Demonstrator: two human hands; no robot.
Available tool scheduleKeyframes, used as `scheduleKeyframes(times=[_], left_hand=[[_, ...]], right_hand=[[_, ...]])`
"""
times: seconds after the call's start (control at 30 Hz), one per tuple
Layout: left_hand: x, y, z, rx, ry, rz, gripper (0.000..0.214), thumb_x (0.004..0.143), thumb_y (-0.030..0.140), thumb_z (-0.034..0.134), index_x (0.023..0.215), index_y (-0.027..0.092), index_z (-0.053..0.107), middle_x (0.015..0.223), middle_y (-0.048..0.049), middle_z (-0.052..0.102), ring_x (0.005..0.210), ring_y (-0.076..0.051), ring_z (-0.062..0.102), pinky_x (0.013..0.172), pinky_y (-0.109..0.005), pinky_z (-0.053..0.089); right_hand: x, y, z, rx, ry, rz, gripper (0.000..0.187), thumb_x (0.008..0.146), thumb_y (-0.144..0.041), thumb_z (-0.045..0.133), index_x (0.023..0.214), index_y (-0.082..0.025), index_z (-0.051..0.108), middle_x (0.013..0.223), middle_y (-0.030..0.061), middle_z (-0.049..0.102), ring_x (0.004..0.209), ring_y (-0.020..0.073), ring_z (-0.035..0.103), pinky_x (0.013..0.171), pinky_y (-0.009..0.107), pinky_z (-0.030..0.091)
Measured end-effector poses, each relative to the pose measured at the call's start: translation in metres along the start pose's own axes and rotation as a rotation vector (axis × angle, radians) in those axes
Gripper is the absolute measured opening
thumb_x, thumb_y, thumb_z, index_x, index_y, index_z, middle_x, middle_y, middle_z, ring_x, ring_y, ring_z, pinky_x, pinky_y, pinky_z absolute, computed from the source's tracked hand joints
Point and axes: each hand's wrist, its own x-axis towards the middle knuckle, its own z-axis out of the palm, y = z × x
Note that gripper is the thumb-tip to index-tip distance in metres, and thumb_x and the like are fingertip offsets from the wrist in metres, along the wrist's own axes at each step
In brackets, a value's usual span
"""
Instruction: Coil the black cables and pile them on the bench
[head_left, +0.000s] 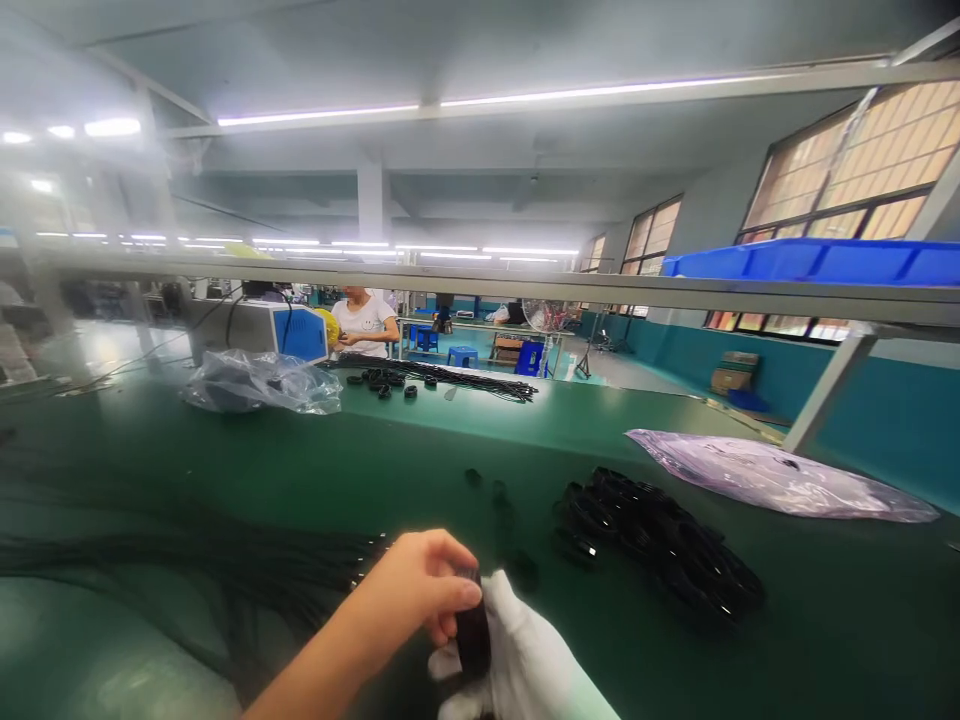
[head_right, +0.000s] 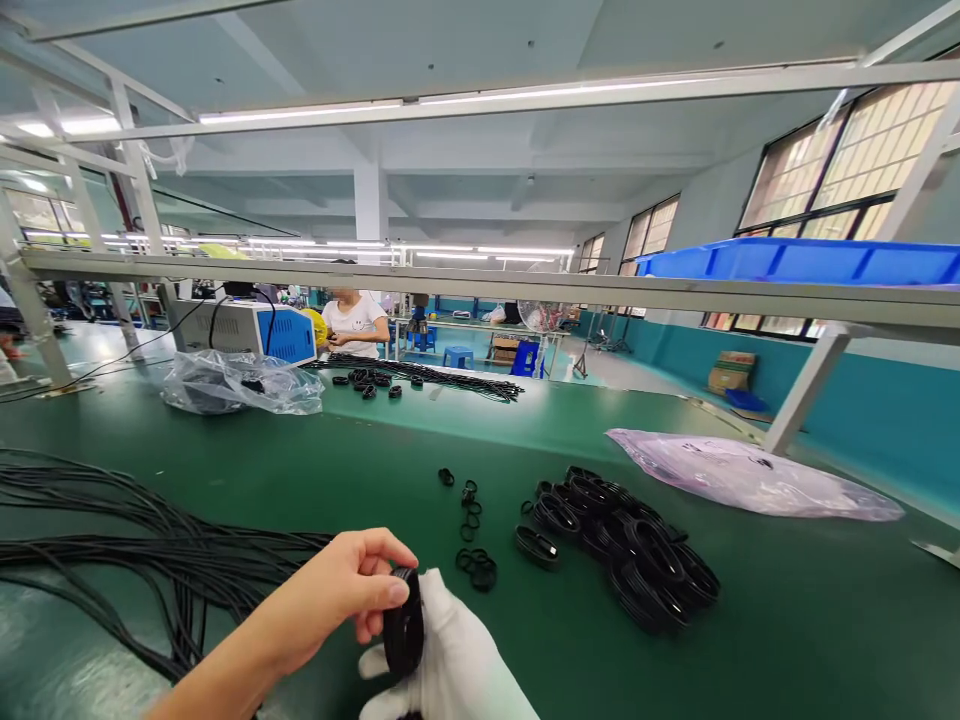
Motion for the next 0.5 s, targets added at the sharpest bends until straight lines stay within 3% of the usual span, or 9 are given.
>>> scheduleKeyframes(times=[0.1,0.2,0.3,0.5], left_hand=[[0.004,-0.009,0.005,0.008,0.134,-0.025,0.030,0.064,0.026,0.061,0.090,0.011,0.056,0.050,0.0047,0.056,0.043,-0.012,0.052,0.043,-0.022,0.041],[0.001,-0.023,0.008,0.061,0.251,0.009,0.021,0.070,0.031,0.054,0.082,0.014,0.054,0.060,0.0011,0.060,0.043,-0.010,0.051,0.039,-0.020,0.036],[-0.005,-0.041,0.010,0.055,0.178,-0.005,0.017,0.067,0.031,0.058,0.071,0.016,0.052,0.056,0.0040,0.054,0.043,-0.007,0.045,0.035,-0.017,0.028],[-0.008,-0.059,0.011,-0.166,0.061,0.032,0.027,0.066,0.037,0.066,0.069,0.016,0.050,0.053,0.0053,0.050,0.047,-0.007,0.045,0.044,-0.018,0.033]], right_hand=[[-0.004,-0.004,0.001,-0.320,0.105,-0.161,0.064,0.062,-0.044,0.077,0.113,-0.018,0.049,0.095,0.0065,0.056,0.082,0.0208,0.058,0.054,0.031,0.054],[-0.010,-0.007,-0.001,-0.264,0.004,-0.157,0.058,0.065,-0.039,0.075,0.111,-0.018,0.048,0.104,0.0069,0.053,0.087,0.0210,0.060,0.066,0.035,0.054],[-0.013,-0.008,0.002,-0.250,-0.072,-0.156,0.050,0.066,-0.036,0.074,0.105,-0.016,0.049,0.100,0.0063,0.056,0.086,0.0203,0.061,0.070,0.034,0.052],[-0.013,-0.008,0.005,-0.166,-0.115,-0.084,0.046,0.065,-0.034,0.077,0.098,-0.015,0.052,0.095,0.0054,0.057,0.085,0.0172,0.058,0.070,0.031,0.051]])
